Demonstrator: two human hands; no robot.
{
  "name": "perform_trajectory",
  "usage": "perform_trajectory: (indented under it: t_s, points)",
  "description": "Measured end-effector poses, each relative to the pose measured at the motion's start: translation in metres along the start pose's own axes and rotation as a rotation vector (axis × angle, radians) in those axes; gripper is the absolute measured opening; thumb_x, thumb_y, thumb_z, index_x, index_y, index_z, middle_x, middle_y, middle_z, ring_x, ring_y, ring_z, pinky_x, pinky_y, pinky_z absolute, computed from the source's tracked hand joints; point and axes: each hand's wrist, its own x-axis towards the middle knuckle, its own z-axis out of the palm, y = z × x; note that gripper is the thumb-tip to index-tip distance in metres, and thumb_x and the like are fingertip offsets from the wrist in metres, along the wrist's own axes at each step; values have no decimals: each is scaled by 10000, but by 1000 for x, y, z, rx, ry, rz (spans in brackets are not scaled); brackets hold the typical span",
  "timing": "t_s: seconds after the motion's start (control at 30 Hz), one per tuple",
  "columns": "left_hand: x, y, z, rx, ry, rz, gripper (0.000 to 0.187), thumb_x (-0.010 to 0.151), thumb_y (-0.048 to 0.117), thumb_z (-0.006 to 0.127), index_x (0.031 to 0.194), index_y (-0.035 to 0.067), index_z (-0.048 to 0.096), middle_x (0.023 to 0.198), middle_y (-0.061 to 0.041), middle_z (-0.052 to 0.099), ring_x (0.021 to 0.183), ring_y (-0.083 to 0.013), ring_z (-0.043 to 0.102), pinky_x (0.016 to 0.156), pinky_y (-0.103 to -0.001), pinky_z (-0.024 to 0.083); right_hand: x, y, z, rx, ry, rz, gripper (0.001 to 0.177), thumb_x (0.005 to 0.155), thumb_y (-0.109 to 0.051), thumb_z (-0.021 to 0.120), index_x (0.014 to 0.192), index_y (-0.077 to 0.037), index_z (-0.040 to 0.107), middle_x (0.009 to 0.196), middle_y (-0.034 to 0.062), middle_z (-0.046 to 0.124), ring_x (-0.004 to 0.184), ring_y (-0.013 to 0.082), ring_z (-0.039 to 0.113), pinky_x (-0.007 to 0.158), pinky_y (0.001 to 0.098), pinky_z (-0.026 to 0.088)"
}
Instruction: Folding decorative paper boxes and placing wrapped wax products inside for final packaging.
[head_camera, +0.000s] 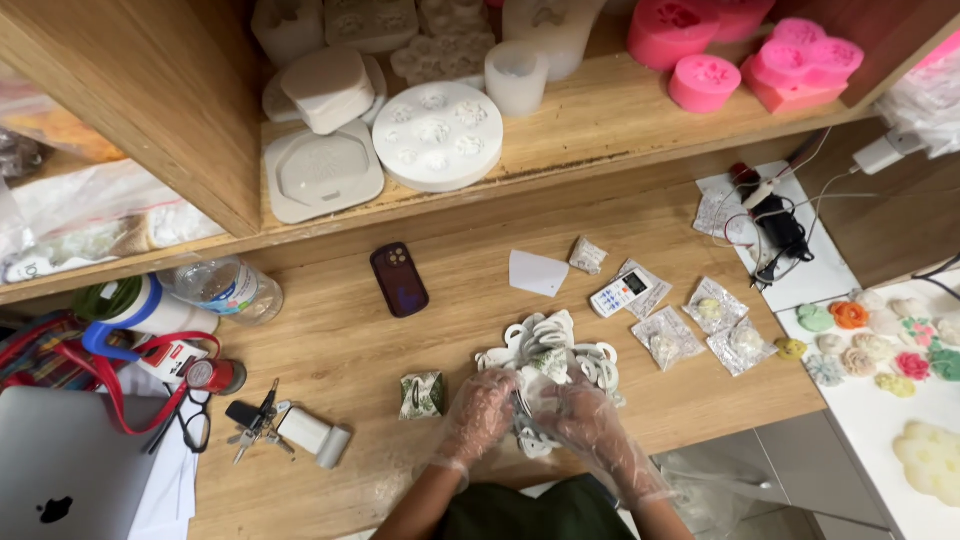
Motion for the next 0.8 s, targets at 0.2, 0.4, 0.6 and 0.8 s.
perform_trajectory:
  t_s: [0.2,0.4,0.6,0.8]
  points:
    - [-1,-1,-11,-143,-64,-75,348,791,-4,643,1130,49,699,1207,-132,707,1125,-320,669,1009,-404,538,11,10,8,-92,-14,-130,662,664,-355,981,1174,-2,749,1572,248,354,1256,323,576,968,382,528]
    - [-9,-8,0,-128,13,-45,396,765,-23,630,1149,47,697,1245,-131,704,1159,-330,662,999,-415,536,7,19,14,143,-67,-35,448,735,-326,845,1074,-48,755,1553,118,479,1111,244,745,872,360,622]
    - [-9,-7,3,-110,30,-57,414,775,-30,629,1166,76,717,1243,-121,707,1154,-325,667,995,-407,540,1,24,9,112,45,-136,264,878,-271,780,1070,-97,826,1149,137,785,1136,230,665,931,357,544]
    - [-6,0,-4,-138,58,-32,432,781,-35,619,1189,76,709,1243,-128,705,1145,-326,673,993,-407,549,2,19,19,122,150,-216,198,907,-175,730,785,-40,810,1064,139,815,1155,269,643,954,377,587]
